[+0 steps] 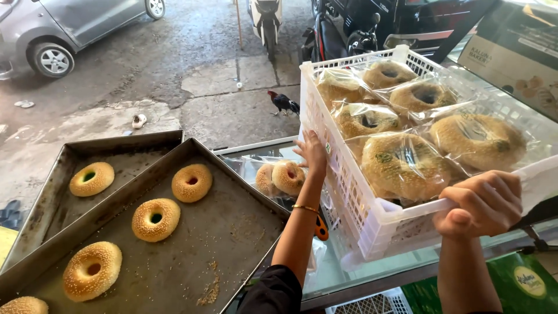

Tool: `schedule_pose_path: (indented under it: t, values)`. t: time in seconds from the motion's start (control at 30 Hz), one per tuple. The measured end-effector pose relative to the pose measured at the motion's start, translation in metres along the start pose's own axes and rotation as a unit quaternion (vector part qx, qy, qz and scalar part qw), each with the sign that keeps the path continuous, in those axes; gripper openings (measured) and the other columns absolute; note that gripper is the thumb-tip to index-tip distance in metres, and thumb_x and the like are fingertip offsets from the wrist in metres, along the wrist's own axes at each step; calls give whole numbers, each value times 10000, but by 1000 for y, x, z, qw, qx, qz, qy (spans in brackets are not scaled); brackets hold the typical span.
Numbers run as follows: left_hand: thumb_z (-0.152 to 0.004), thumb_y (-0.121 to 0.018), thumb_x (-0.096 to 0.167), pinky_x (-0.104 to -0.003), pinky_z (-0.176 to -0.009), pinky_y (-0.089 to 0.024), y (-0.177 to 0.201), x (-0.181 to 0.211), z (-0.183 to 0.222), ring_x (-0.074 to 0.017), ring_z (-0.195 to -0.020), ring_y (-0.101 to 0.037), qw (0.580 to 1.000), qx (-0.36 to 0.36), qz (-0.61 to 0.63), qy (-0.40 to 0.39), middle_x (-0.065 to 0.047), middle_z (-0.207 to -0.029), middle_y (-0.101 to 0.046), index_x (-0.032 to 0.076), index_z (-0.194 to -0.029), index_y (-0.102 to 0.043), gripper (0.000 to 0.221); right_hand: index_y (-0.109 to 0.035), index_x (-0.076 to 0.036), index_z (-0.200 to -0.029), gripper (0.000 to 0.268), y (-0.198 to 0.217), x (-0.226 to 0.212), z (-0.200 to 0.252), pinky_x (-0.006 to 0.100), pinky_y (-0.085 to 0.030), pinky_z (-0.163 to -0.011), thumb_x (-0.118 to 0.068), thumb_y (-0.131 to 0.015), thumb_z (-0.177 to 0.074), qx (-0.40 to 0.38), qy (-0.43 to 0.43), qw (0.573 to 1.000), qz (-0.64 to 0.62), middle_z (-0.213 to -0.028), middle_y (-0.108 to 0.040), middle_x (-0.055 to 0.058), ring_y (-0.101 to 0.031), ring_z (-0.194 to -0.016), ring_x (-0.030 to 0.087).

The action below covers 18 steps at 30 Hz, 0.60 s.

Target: The person places sesame-covered rings into clear plastic bags and then arranges the bagged items into white plastic crates.

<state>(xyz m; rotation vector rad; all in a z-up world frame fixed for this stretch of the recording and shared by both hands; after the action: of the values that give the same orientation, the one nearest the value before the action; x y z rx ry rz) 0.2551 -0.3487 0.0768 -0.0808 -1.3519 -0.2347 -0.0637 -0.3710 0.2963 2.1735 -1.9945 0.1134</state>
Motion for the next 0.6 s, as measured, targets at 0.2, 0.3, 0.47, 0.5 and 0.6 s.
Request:
schedule_pose_path:
  t: [0.2,0.3,0.47,0.5,0.6]
  values:
    - [-1005,-164,584,-794,-1092,155,-4,2,1,-436,-1555,115,999,1,-35,-17,-86,-1727,33,234,-1619,-233,710,-608,-41,-637,644,3,16,10,311,-395,-694,-409,-368,-1108,-9,-3,1000,-8,-560,-499,35,-535,-578,233]
    - [-1017,-150,576,-785,-1092,178,-3,14,6,-456,-1552,99,998,2,-47,-30,-98,-1727,37,217,-1621,-243,709,-601,-41,-634,641,4,20,8,314,-393,-692,-415,-380,-1105,-15,-3,1000,-14,-559,-493,31,-532,-564,223]
    - [-1020,-140,577,-770,-1078,166,1,5,9,-476,-1552,77,998,-7,-63,-28,-119,-1719,32,200,-1623,-237,718,-607,-34,-650,610,4,19,14,320,-388,-697,-391,-421,-1108,-32,-12,999,-20,-581,-510,40,-531,-558,223]
    - [-1031,-137,570,-772,-1081,186,2,3,10,-456,-1562,43,997,-1,-60,-42,-131,-1727,20,189,-1615,-253,707,-605,-37,-649,596,4,19,14,317,-389,-699,-382,-437,-1106,-38,-21,999,-18,-584,-509,41,-533,-560,224]
    - [-1032,-174,553,-765,-1089,201,3,-2,10,-401,-1571,-25,997,4,-55,-55,-150,-1723,-41,185,-1616,-269,697,-605,-38,-641,575,7,17,22,315,-385,-700,-366,-465,-1092,-43,-48,998,-12,-577,-503,39,-524,-554,225]
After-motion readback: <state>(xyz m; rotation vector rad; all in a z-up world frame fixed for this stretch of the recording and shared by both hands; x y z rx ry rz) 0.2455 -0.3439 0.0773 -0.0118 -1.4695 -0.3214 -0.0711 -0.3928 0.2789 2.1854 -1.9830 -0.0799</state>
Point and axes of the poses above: each hand's wrist, its own z-axis away from the middle knuckle, its own y-axis out of the back of the hand, x = y × z, the point moved 1 cm from there along -z, towards the middle knuckle
